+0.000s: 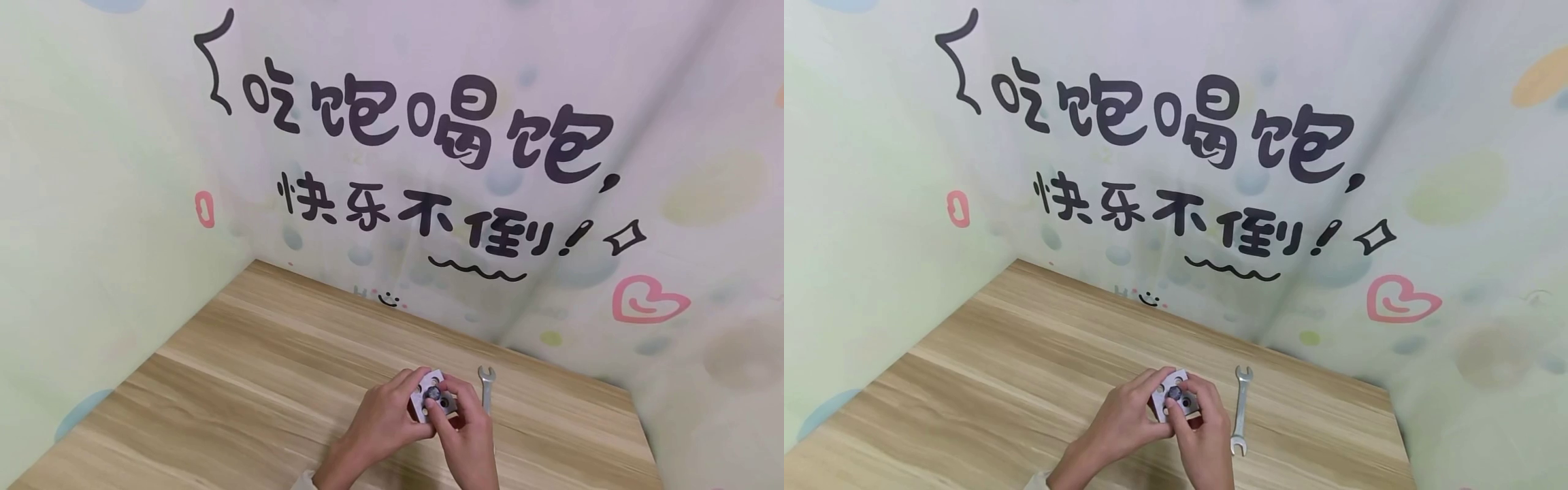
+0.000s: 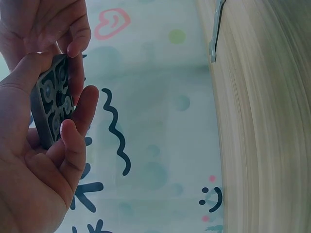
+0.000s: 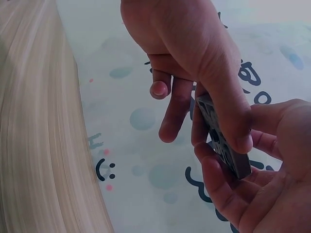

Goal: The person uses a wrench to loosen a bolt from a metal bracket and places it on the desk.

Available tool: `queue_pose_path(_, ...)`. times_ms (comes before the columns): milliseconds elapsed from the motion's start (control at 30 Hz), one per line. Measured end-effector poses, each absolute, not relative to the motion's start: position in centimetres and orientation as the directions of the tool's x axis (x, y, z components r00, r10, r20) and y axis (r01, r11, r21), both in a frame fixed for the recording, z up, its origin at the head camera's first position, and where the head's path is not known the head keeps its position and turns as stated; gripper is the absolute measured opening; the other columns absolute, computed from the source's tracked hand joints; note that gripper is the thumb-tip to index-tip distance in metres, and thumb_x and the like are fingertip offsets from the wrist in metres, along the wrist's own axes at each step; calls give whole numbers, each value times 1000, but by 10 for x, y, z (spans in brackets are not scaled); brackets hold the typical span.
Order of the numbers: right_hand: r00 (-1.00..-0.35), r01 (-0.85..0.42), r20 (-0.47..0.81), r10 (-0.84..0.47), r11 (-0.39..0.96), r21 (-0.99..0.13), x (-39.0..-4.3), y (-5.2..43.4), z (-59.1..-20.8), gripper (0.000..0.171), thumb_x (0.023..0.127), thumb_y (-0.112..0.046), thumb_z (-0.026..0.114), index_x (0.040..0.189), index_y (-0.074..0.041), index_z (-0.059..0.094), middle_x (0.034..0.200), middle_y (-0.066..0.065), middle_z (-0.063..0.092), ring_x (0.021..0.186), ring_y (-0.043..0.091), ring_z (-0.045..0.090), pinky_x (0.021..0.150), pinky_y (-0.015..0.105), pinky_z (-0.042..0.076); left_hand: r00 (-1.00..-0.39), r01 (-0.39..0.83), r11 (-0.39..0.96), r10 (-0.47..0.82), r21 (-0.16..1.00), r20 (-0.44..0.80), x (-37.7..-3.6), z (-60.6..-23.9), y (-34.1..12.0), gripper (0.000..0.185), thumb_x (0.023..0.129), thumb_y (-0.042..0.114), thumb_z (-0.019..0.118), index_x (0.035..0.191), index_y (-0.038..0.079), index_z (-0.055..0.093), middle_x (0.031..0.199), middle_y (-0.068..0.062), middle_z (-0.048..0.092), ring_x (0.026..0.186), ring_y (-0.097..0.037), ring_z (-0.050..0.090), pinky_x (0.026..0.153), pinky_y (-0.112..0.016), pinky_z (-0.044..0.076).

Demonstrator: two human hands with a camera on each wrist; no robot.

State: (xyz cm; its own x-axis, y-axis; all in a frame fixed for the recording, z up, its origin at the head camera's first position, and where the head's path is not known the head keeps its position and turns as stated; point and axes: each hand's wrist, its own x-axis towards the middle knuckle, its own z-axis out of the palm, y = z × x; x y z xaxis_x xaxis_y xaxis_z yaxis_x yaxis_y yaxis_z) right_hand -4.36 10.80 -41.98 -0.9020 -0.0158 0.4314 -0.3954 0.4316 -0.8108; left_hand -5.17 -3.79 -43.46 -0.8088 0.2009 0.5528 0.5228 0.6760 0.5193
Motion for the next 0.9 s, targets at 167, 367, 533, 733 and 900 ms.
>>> queue_pose_path(167,-892,-421,450,-36,427,-800,-43,109,-419,26,83,-1,75,104,-14,68,115,3,68,76,3,61,54,24,49,-794,528,690,195,494,576,-53,-436,-38,67,68,33,85,127,12,61,104,4,67,77,-6,61,64,-17,48)
queue_pose_path(367,-878,-453,474,-61,422,-785,-42,109,-418,25,85,-2,73,107,-14,68,117,6,67,83,3,59,54,23,48,-780,534,697,189,478,596,-53,-437,-37,68,65,33,86,125,12,62,103,4,67,76,-7,62,64,-19,48)
queue_pose_path(533,-879,-455,471,-69,413,-789,-42,109,-417,27,86,-1,72,109,-13,68,119,8,66,84,2,58,53,24,48,-775,539,694,187,477,604,-54,-438,-37,68,65,33,86,125,11,62,105,4,68,76,-8,64,64,-19,49)
queue_pose_path(733,-876,-464,477,-79,413,-784,-43,110,-418,27,86,2,70,110,-11,69,119,9,66,86,2,59,53,25,50,-767,542,694,177,475,617,-55,-439,-37,68,65,34,86,125,11,62,107,3,68,77,-9,65,64,-21,51)
queue_pose_path(900,-872,-470,481,-87,419,-777,-43,110,-418,28,87,3,69,111,-11,69,120,10,65,89,3,60,54,25,51,-764,543,695,177,470,621,-55,-439,-37,69,65,34,87,125,11,63,108,3,68,77,-9,65,64,-20,51)
